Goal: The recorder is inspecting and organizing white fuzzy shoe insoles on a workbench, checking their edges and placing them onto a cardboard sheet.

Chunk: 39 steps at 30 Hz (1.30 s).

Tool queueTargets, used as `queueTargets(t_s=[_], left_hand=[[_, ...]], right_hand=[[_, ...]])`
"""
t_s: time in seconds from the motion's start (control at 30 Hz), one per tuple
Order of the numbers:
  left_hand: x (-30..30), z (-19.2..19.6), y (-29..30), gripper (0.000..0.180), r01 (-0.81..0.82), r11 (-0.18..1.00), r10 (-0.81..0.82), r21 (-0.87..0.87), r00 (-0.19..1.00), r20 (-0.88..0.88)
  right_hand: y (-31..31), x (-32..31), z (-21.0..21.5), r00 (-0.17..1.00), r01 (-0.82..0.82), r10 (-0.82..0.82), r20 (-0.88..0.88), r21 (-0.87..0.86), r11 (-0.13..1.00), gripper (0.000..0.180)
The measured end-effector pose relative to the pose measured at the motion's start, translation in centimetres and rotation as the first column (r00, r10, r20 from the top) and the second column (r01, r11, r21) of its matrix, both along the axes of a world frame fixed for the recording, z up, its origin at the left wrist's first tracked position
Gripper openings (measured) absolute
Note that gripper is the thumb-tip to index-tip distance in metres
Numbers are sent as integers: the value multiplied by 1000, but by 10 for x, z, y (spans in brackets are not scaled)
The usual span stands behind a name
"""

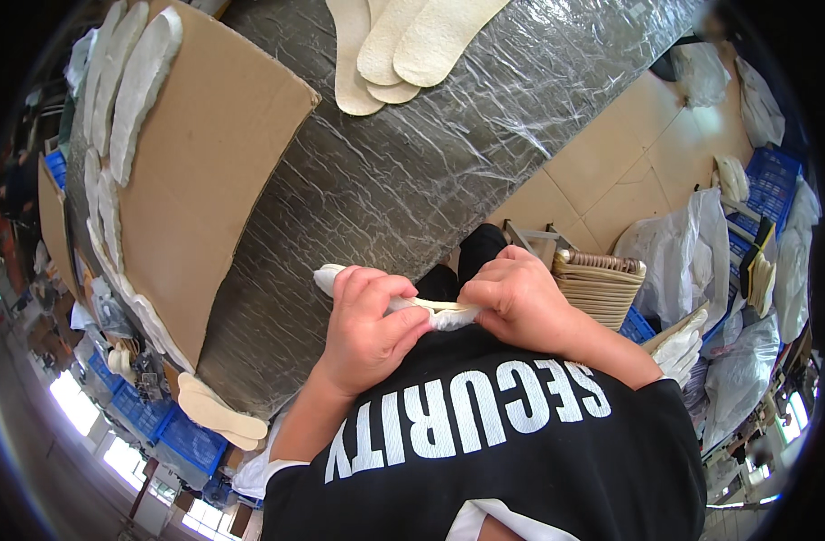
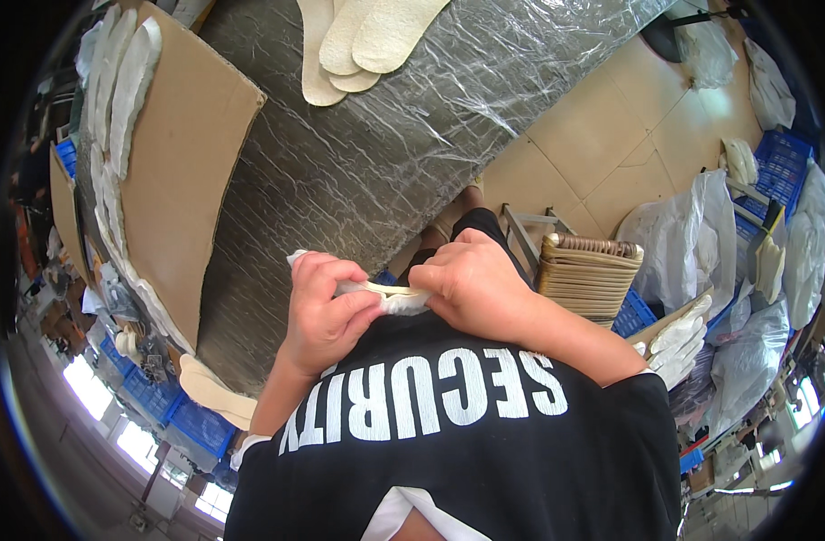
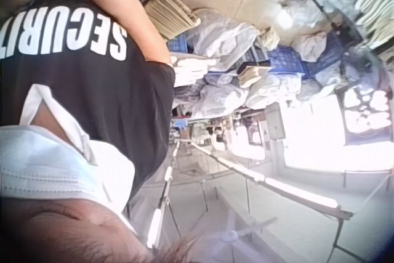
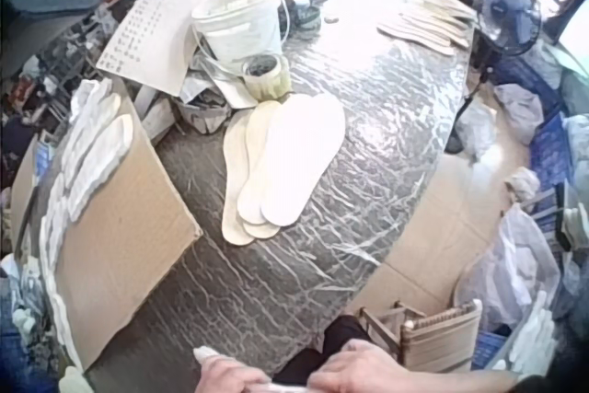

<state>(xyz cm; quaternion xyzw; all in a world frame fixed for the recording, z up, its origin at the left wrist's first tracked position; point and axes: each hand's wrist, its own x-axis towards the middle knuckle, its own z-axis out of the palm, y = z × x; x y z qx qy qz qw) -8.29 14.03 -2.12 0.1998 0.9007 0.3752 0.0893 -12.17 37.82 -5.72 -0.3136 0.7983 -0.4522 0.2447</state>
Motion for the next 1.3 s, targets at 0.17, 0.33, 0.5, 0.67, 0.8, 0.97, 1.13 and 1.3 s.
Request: queueTargets(t_s=[0.17, 0.33, 0.5, 0.67, 0.8, 0.97, 1.13, 1.3], left_hand=[[-1, -10, 6, 20, 22, 998, -22, 56, 1000, -12], [4, -20, 6, 20, 31, 999, -29, 44, 998, -48], [7, -24, 13, 21, 46, 998, -44, 31, 997, -62], [1, -19, -8, 27, -81, 996, 84, 44, 993, -80], [-2, -16, -27, 33, -125, 992, 122, -22, 985, -119], [-1, -12, -18, 23, -32, 990, 13, -136, 991, -136], [6, -18, -14, 22, -24, 988, -12, -154, 975, -224], [9, -16, -16, 18, 48, 989, -79, -141, 970, -229]], right_hand=[[0, 0, -4, 999, 15, -16, -36, -21, 1000, 19], [-3, -1, 0, 998, 2, 3, -59, 92, 996, 21], [-18, 1, 2, 978, 15, 13, -208, 133, 991, 17], [-19, 3, -10, 983, 16, 7, -184, 125, 992, 13], [-17, 4, -11, 987, -7, 25, -160, 111, 994, 18], [-18, 3, -10, 984, -14, 31, -176, 97, 995, 18], [-17, 5, -12, 985, 42, -32, -169, 54, 998, 14], [-18, 9, -13, 974, 187, -211, 80, 238, 953, 16]])
